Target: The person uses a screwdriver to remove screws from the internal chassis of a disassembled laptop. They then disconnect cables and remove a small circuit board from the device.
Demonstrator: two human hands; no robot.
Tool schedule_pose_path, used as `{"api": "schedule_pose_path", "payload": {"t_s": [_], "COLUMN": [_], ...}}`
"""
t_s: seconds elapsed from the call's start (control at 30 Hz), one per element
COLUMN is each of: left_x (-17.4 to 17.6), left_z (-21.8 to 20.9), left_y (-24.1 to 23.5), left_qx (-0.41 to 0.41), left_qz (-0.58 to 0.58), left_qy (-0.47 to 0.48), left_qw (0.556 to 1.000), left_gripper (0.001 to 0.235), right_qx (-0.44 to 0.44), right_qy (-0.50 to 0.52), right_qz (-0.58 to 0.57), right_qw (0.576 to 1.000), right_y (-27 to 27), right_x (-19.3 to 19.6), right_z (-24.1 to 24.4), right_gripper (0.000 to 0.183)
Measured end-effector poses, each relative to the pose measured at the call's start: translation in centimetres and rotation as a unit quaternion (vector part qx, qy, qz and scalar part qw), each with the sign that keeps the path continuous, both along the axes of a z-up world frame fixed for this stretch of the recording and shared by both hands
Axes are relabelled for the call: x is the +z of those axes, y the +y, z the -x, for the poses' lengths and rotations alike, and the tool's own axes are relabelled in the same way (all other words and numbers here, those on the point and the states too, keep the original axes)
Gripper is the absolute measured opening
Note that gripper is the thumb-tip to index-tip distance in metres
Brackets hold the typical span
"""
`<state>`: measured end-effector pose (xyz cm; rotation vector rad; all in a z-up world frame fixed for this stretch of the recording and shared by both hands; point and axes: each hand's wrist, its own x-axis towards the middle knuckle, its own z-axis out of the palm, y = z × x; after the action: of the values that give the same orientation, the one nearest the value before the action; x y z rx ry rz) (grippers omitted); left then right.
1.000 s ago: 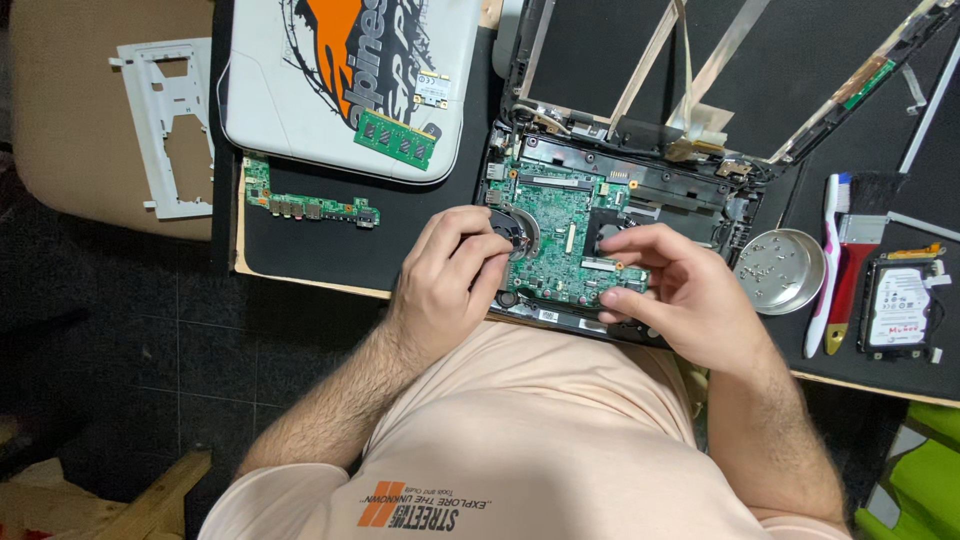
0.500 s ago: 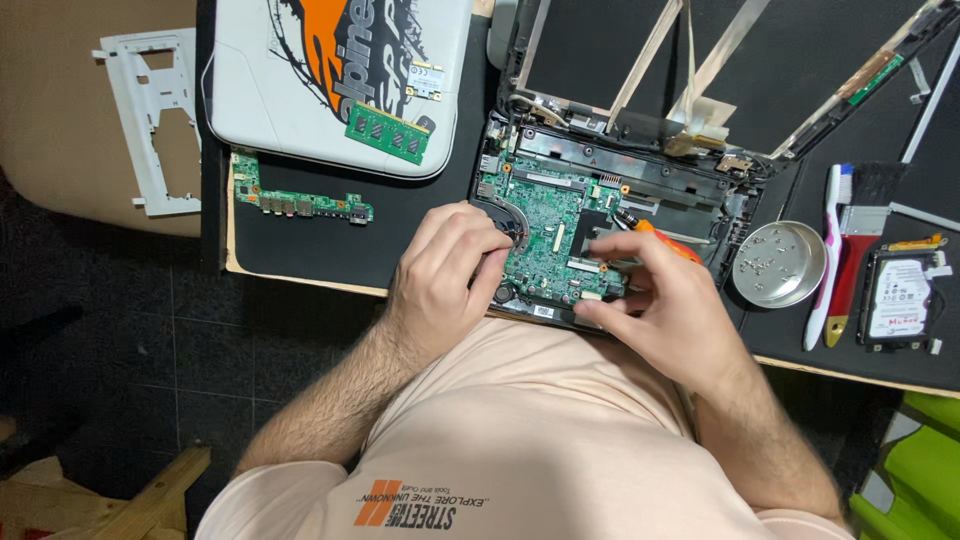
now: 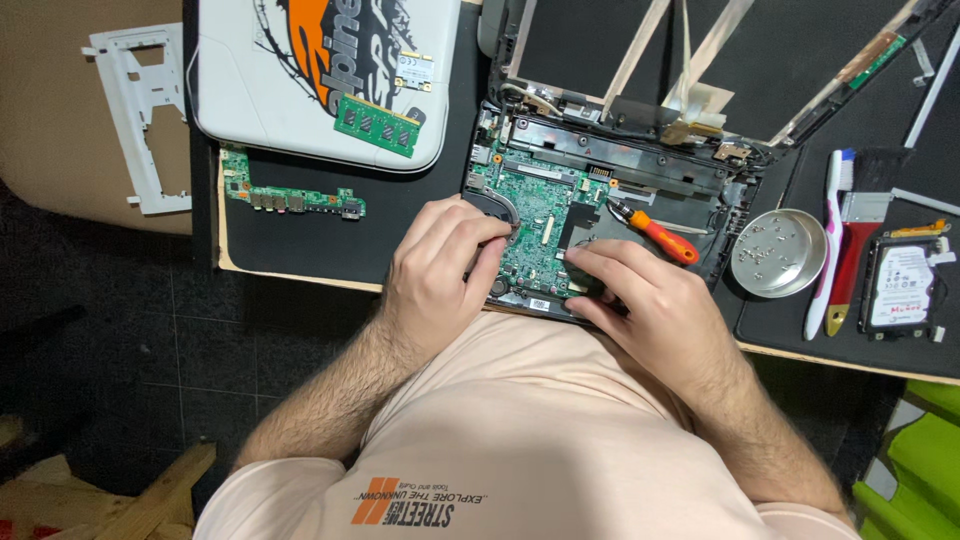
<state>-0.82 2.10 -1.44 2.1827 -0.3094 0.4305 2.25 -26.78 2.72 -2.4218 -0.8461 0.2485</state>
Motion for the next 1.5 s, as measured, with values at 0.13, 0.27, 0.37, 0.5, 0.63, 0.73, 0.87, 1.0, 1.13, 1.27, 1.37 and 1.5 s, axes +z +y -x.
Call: {"api": "schedule_pose_path", "payload": {"t_s": [0.13, 0.27, 0.37, 0.5, 0.63, 0.73, 0.87, 1.0, 1.13, 1.27, 1.37, 1.5], "left_x": [0.3, 1.3, 1.4, 1.1, 0.9, 0.7, 0.5, 0.7, 0.3, 0.3, 0.3, 0.3], "left_z": [-0.1, -0.7, -1.4, -1.7, -1.8, -1.8, -1.9, -1.9, -1.9, -1.8, -1.8, -1.8], "left_y": [-1.3, -2.6, -2.9, -2.8, -2.7, -2.9, -3.1, -3.1, -3.1, -3.1, -3.0, -2.9], "left_qx": [-0.002, -0.104, -0.139, -0.151, -0.161, -0.159, -0.153, -0.156, -0.154, -0.149, -0.150, -0.151], "left_qz": [-0.083, -0.171, -0.197, -0.213, -0.236, -0.236, -0.223, -0.226, -0.227, -0.224, -0.221, -0.222], "left_qy": [-0.035, -0.022, -0.008, 0.003, 0.016, 0.011, 0.005, 0.012, 0.006, 0.002, 0.004, 0.004], "left_qw": [0.996, 0.980, 0.970, 0.965, 0.958, 0.959, 0.963, 0.962, 0.962, 0.963, 0.964, 0.963], "left_gripper": [0.016, 0.038, 0.049, 0.043, 0.051, 0.051, 0.050, 0.046, 0.046, 0.046, 0.046, 0.046], "right_qx": [-0.011, -0.052, -0.071, -0.076, -0.083, -0.097, -0.092, -0.093, -0.088, -0.063, -0.066, -0.056], "right_qy": [0.008, -0.023, -0.044, -0.034, 0.024, -0.019, -0.047, -0.019, 0.003, 0.035, 0.052, 0.028], "right_qz": [-0.031, -0.030, -0.022, -0.039, -0.117, -0.051, 0.032, 0.034, 0.064, 0.094, 0.058, 0.007], "right_qw": [0.999, 0.998, 0.996, 0.996, 0.989, 0.994, 0.994, 0.995, 0.994, 0.993, 0.995, 0.998], "right_y": [0.1, -0.6, -1.2, -1.1, -1.8, -2.6, -1.7, -1.2, -0.3, 0.2, 0.0, -1.9], "right_x": [-0.2, -1.7, -2.7, -2.9, -1.0, -1.0, -0.1, -0.5, -0.1, -0.2, 0.5, 0.4], "right_z": [0.2, 1.1, 1.4, 1.5, 0.2, -0.2, -0.9, -2.1, -3.3, -3.8, -4.0, -3.6], "right_gripper": [0.040, 0.033, 0.029, 0.025, 0.033, 0.022, 0.034, 0.031, 0.034, 0.033, 0.032, 0.022]}}
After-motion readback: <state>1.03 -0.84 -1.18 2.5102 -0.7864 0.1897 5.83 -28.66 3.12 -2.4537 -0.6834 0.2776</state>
